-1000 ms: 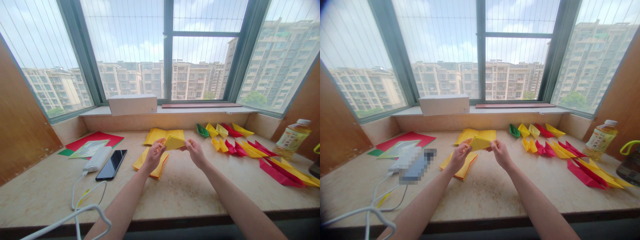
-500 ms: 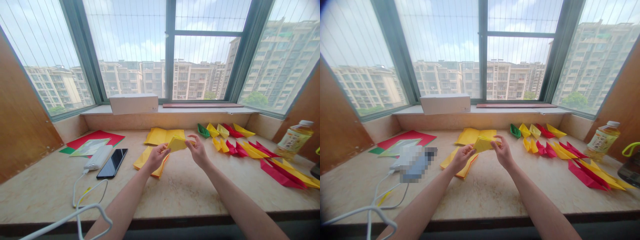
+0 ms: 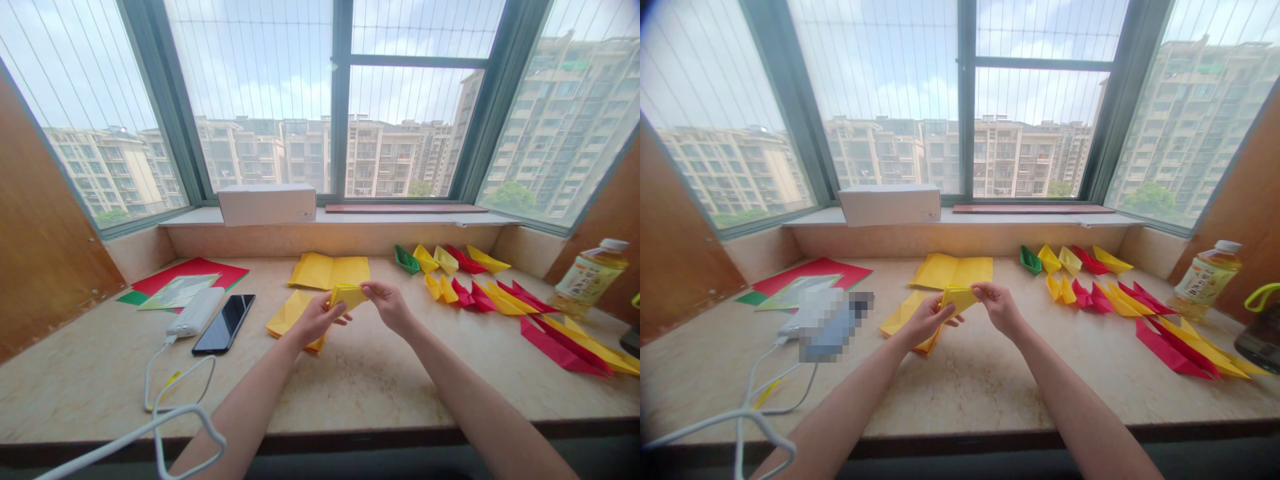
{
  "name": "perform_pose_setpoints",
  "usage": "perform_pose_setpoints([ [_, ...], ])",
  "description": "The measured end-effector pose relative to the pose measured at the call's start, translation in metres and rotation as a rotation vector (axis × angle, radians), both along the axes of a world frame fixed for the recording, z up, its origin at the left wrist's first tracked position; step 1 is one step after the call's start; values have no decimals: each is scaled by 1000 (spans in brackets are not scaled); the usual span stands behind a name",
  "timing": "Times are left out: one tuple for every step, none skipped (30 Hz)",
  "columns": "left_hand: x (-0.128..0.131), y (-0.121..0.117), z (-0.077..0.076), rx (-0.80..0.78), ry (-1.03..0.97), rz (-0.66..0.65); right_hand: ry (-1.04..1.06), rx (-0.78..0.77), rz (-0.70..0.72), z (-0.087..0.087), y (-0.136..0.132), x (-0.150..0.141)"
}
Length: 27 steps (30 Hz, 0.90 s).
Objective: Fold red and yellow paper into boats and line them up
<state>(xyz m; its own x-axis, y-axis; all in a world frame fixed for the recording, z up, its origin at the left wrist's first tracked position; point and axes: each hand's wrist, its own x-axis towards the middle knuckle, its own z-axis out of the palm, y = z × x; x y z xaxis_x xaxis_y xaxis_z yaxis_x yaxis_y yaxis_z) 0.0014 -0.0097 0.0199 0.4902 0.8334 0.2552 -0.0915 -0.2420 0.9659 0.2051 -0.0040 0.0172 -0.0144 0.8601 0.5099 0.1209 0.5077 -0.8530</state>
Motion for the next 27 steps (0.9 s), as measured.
perform_pose_setpoints([
  [1, 0, -1, -27, 6, -3, -13, -1, 12, 0, -1, -1],
  [2, -1, -2, -45, 5, 5, -17, -3, 20, 1, -2, -3],
  [3, 0, -3, -53, 0, 20, -15, -7, 25, 2, -4, -4],
  [3, 0, -3, -49, -7, 38, -5, -14, 26, 3, -5, -5],
  [4, 1, -3, -39, -16, 54, 9, -24, 27, 4, -6, -6],
  [4, 1, -3, -24, -29, 70, 27, -37, 30, 5, -8, -7],
  [4, 1, -3, -8, -40, 84, 47, -53, 39, 7, -9, -8],
  [5, 1, -3, 7, -50, 97, 69, -71, 55, 8, -9, -8],
  [5, 0, -2, 20, -60, 109, 93, -87, 77, 9, -10, -9],
  [6, 0, -2, 30, -68, 117, 118, -100, 101, 9, -10, -9],
  [7, -1, -1, 33, -73, 120, 142, -107, 122, 9, -10, -10],
  [7, -2, -1, 30, -78, 119, 165, -108, 136, 9, -9, -10],
  [8, -4, 0, 20, -81, 111, 183, -103, 141, 8, -9, -10],
  [8, -5, 2, 5, -79, 95, 197, -94, 136, 7, -8, -10],
  [8, -6, 3, -15, -73, 71, 206, -85, 125, 6, -7, -10],
  [7, -6, 3, -37, -63, 39, 217, -77, 111, 5, -5, -9],
  [7, -7, 4, -60, -50, 4, 235, -70, 99, 5, -4, -8],
  [6, -7, 4, -86, -33, -38, 266, -66, 88, 5, -3, -7],
  [6, -7, 3, -113, -14, -80, 306, -64, 80, 6, -3, -6],
  [5, -7, 2, -135, 3, -114, 347, -67, 78, 7, -2, -4],
  [5, -6, 1, -146, 17, -133, 380, -73, 81, 8, -2, -3],
  [4, -5, -1, -146, 28, -137, 398, -83, 91, 10, -3, -2],
  [4, -4, -3, -134, 39, -131, 397, -96, 107, 11, -3, -1],
  [4, -3, -5, -116, 51, -117, 380, -111, 134, 12, -4, 0],
  [4, -1, -6, -97, 63, -101, 352, -127, 171, 13, -5, -1],
  [4, 0, -7, -85, 77, -92, 326, -141, 209, 12, -5, -1],
  [3, 0, -8, -82, 86, -87, 305, -151, 243, 12, -6, -2],
])
